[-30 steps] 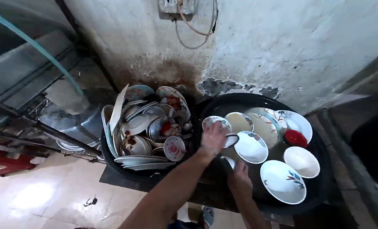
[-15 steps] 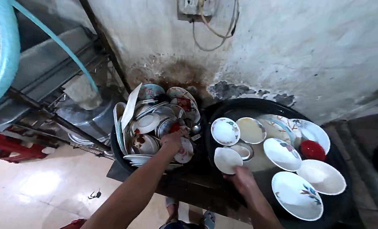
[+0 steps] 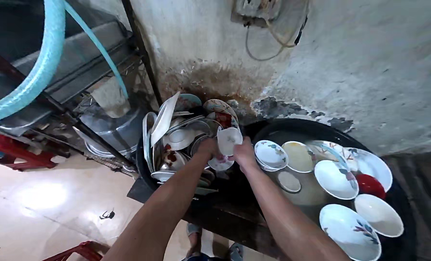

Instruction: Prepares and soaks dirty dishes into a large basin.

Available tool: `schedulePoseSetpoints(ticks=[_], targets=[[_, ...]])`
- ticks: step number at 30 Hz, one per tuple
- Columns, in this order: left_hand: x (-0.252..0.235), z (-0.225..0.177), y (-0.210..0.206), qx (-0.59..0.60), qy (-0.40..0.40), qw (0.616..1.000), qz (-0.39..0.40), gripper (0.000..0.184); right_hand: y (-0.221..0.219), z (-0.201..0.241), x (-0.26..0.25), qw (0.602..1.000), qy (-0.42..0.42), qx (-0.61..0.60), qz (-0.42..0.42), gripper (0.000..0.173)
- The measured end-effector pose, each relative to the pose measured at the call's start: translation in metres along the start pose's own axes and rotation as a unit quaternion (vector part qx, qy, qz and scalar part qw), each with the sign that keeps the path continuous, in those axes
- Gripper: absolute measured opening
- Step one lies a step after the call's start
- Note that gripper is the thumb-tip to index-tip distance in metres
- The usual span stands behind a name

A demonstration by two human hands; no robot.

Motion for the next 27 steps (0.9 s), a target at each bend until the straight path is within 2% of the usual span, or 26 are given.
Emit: schedulePoseSetpoints(ticks=[2, 4, 7, 9, 12, 15, 17, 21, 24, 27], targets=[[-0.005, -0.004, 0.002, 0.002, -0.035, 0.999, -0.037, 0.035, -0.003, 0.027, 0.003, 0.988, 0.066, 0.141, -0.009, 0.053], [-0.001, -0.009, 0.001, -0.035, -0.069, 0.994, -0.072, 0.03, -0.003, 0.04, 0.006, 0.967, 0.128, 0.218, -0.017, 0.055], [0.012, -0.014, 0.004, -0.094, -0.12, 0.98, -0.125, 0.033, 0.011, 0.041, 0.011, 0.944, 0.199, 0.256, -0.053, 0.056], [0.02, -0.013, 0.004, -0.129, -0.169, 0.967, -0.139, 0.035, 0.025, 0.031, 0.015, 0.938, 0.218, 0.259, -0.073, 0.055], [0.027, -0.007, -0.002, -0.158, -0.246, 0.94, -0.173, 0.039, 0.047, 0.017, 0.021, 0.939, 0.207, 0.261, -0.089, 0.056], [0.04, -0.008, 0.002, -0.158, -0.275, 0.929, -0.192, 0.04, 0.073, -0.01, 0.038, 0.941, 0.206, 0.244, -0.114, 0.055], [0.049, -0.011, 0.011, -0.122, -0.299, 0.914, -0.246, 0.04, 0.099, -0.037, 0.054, 0.945, 0.193, 0.226, -0.133, 0.054], [0.061, -0.023, 0.019, -0.092, -0.315, 0.899, -0.292, 0.042, 0.15, -0.107, 0.076, 0.952, 0.099, 0.219, -0.188, 0.051], [0.058, -0.039, 0.016, -0.059, -0.292, 0.92, -0.254, 0.044, 0.173, -0.14, 0.078, 0.948, 0.02, 0.234, -0.214, 0.05], [0.052, -0.045, 0.01, -0.055, -0.202, 0.958, -0.196, 0.058, 0.183, -0.158, 0.078, 0.948, -0.045, 0.216, -0.228, 0.043]])
Point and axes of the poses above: each hand's wrist, its own x-axis away from the middle knuckle, its own y-axis out of the back of the hand, z = x × y, the point moved 3 cm from there along -x, towards the middle knuckle, and after that the axes turned 14 degrees about -x, right-handed, at the moved point
